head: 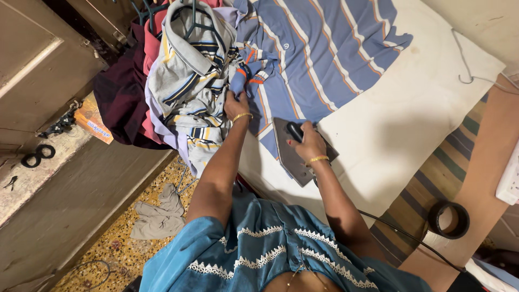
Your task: The person irons a blue and white striped polo shirt on a table. They smooth the fabric, use an iron to press the front, sleeves, and back, and flip the shirt to treat both sides. The shirt is handled one at a time from a pile of clothes.
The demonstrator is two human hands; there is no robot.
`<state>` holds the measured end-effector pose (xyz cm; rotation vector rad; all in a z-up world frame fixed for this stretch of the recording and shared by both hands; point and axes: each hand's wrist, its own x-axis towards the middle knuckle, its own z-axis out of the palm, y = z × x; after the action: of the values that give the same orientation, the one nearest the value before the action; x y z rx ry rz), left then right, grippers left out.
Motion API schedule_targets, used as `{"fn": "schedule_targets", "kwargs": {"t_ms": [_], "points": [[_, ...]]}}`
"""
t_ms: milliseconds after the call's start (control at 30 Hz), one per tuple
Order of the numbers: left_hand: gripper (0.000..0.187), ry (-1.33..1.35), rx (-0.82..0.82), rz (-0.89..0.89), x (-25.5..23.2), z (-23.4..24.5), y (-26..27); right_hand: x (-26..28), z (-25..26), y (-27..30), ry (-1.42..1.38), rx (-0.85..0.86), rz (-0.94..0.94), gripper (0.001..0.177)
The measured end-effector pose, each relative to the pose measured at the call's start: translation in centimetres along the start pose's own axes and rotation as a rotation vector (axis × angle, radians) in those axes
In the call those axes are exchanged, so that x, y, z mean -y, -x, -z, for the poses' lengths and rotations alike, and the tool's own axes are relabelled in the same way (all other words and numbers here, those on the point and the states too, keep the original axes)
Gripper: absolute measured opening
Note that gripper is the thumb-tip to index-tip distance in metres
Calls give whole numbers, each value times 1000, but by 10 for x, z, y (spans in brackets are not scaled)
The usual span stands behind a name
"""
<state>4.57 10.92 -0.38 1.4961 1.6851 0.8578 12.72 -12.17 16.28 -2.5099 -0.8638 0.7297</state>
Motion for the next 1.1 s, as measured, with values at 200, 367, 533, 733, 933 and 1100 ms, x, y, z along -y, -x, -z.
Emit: {"fn": "schedule_targets", "kwargs": {"t_ms": [200,367,533,733,933,1100], "points": [[24,300,-165,-414,-14,2,-21,36,-14,-34,-30,-30,-45,65],[19,314,-164,-197,-36,11,-31,51,-38,-72,-64,-80,-25,65],[33,188,-248,-218,-25,5,-50,71,-43,-105,-65,-92,-58,64],[18,360,-230,-218,-14,4,-39,95,-40,-141,-35,-97,-96,59],[34,415,-164,-190,-7,36,-16,91,-50,-129,103,-180,65,49],[33,459,-161,-237,-23,51,-3,79,-58,-89,111,-125,137,47]]}}
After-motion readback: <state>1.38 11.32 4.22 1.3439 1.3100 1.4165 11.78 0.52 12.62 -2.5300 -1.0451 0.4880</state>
